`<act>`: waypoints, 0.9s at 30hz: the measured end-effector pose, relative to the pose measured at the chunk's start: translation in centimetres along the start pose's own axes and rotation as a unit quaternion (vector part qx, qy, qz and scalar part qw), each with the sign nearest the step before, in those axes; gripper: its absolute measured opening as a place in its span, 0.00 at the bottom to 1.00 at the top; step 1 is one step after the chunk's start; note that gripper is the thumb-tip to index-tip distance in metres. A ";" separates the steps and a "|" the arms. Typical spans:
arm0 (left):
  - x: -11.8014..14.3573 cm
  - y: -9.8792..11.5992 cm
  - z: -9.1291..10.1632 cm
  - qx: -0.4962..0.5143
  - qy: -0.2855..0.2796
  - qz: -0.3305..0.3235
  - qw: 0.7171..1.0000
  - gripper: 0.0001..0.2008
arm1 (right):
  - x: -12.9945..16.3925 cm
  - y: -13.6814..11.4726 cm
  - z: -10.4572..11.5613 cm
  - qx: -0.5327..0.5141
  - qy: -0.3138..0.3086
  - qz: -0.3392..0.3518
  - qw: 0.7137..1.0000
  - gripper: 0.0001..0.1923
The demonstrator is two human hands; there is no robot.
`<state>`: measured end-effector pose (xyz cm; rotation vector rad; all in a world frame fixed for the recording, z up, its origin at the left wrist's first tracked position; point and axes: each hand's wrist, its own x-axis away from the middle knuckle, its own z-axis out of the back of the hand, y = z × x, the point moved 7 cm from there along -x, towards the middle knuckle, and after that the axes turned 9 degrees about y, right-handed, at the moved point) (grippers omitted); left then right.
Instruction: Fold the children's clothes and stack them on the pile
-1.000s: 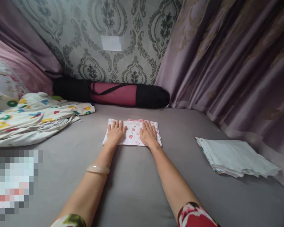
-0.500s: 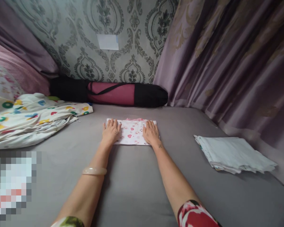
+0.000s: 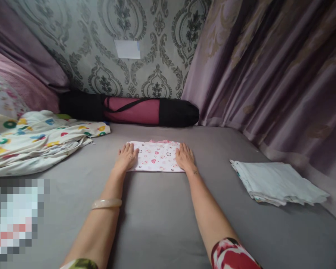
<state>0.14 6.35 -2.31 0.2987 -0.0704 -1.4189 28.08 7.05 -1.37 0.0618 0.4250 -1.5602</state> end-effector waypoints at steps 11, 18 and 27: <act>0.2 -0.5 -0.3 0.020 -0.010 0.005 1.000 0.32 | 0.0 0.8 -0.3 -0.006 -0.029 -0.008 1.000 0.30; 0.1 1.2 0.9 -0.001 0.044 -0.056 0.997 0.30 | 0.1 -1.5 0.5 -0.011 0.005 0.039 0.999 0.31; 0.1 1.4 -0.6 0.035 -0.021 -0.062 0.997 0.28 | 0.5 -3.0 0.1 -0.011 -0.029 0.057 0.998 0.30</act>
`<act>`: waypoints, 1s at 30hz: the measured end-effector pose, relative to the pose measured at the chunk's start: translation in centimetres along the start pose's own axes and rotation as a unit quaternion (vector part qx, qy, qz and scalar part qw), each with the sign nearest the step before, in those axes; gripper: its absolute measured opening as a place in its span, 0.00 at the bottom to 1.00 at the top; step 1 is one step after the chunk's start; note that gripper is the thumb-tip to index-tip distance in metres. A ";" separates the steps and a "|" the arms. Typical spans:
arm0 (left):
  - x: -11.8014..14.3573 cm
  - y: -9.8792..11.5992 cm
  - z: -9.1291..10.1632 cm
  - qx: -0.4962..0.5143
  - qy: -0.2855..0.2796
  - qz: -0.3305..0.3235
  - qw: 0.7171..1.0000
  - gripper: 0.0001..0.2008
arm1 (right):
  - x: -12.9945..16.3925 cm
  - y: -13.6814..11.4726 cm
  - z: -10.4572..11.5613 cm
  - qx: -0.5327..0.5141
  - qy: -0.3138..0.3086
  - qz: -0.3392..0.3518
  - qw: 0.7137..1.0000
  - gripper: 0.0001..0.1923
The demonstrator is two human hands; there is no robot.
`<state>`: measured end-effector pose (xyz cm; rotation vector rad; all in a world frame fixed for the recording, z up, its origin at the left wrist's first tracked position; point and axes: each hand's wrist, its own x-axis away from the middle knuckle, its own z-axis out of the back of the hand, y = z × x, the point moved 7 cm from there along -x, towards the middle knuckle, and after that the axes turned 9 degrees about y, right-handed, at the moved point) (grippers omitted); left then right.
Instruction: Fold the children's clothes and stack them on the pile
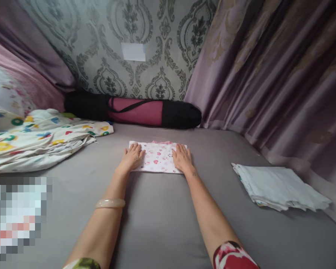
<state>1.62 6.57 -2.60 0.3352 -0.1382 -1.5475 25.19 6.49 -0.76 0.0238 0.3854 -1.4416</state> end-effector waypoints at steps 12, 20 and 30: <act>-0.2 -0.2 0.4 0.025 -0.010 -0.014 1.000 0.23 | -1.3 -4.6 -1.2 0.003 -0.066 0.043 0.997 0.32; -0.3 -0.8 1.4 0.092 0.034 -0.001 0.995 0.21 | -1.6 -7.7 -2.4 -0.027 -0.058 0.105 0.992 0.31; -1.2 -4.4 3.0 0.144 0.118 0.079 0.979 0.26 | -2.9 -12.1 -2.2 -0.049 -0.045 0.120 0.991 0.31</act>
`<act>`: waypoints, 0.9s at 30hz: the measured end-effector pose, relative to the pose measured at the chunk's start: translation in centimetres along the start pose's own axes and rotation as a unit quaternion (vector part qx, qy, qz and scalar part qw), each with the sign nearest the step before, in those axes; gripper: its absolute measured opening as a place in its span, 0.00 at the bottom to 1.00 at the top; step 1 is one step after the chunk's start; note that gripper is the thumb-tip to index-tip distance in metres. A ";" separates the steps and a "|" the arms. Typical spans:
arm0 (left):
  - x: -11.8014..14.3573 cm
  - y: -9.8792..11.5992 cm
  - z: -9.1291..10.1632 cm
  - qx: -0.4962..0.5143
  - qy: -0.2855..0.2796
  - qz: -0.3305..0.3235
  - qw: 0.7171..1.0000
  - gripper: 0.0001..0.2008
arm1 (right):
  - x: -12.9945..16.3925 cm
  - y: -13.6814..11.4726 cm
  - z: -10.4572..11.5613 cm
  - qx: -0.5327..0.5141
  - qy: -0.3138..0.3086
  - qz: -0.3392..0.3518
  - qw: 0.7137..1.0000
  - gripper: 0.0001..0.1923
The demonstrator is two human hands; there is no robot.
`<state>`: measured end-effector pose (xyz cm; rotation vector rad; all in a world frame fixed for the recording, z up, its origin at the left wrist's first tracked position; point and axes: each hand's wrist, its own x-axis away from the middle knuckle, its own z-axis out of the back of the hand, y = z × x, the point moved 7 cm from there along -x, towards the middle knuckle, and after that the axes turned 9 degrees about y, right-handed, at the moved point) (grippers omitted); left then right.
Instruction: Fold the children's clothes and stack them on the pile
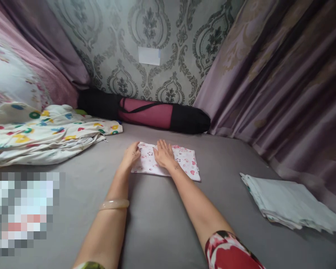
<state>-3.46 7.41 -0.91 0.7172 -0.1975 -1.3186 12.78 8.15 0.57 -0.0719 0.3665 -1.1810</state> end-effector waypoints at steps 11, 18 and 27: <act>-0.2 -0.4 1.0 0.025 0.024 0.039 0.999 0.26 | -0.3 -2.8 -1.5 -0.002 0.015 0.015 1.000 0.30; -0.1 -0.3 1.4 0.030 0.031 0.045 0.998 0.26 | 1.9 -7.5 -2.7 -0.034 0.019 0.059 0.998 0.30; -0.1 1.3 0.2 0.057 0.028 -0.005 0.998 0.25 | 2.4 -5.3 -1.1 -0.097 0.020 0.026 0.995 0.28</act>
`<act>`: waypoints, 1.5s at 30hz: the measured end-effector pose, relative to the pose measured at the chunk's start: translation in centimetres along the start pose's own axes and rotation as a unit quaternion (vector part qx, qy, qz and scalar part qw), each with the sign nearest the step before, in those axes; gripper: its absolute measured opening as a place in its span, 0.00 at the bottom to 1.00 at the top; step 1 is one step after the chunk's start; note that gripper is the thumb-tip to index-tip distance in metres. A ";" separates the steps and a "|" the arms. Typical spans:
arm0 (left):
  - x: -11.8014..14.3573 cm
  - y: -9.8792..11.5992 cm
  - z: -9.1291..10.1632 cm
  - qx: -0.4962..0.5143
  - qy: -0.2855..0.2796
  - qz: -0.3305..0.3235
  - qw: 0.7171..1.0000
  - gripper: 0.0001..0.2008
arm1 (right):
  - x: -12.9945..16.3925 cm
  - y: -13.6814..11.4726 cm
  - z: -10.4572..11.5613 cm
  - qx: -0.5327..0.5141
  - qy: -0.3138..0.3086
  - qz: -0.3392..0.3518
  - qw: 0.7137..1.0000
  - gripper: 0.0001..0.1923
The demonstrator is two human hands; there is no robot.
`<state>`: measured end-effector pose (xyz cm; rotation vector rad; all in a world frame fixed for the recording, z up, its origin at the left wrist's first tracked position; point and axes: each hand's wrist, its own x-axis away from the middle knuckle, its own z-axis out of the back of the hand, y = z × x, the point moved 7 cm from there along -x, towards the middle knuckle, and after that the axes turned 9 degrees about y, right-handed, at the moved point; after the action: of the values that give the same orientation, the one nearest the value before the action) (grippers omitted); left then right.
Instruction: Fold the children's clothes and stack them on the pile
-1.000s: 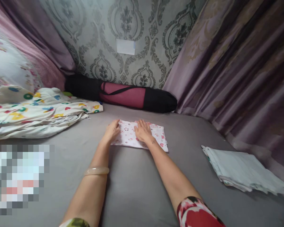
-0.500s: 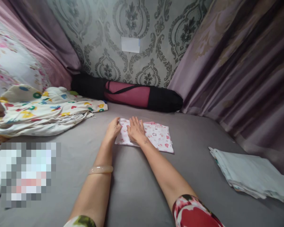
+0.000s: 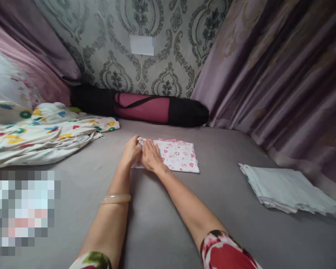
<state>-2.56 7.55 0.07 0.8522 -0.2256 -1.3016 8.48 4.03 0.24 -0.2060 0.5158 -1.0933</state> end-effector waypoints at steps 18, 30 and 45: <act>5.6 6.2 -6.9 -0.201 -0.096 -0.206 0.953 0.22 | 4.1 7.3 2.9 0.091 0.011 -0.044 0.995 0.28; 3.9 3.2 -5.3 -0.240 -0.096 -0.101 0.961 0.29 | 4.4 13.1 5.5 0.136 0.065 -0.135 0.979 0.30; 3.2 1.9 -3.8 -0.243 -0.092 -0.064 0.964 0.30 | 5.0 16.1 7.1 0.158 0.085 -0.173 0.968 0.29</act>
<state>2.02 6.26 -2.28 0.3325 0.0091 -1.4764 26.56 6.30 -1.62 0.0840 0.4587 -1.5265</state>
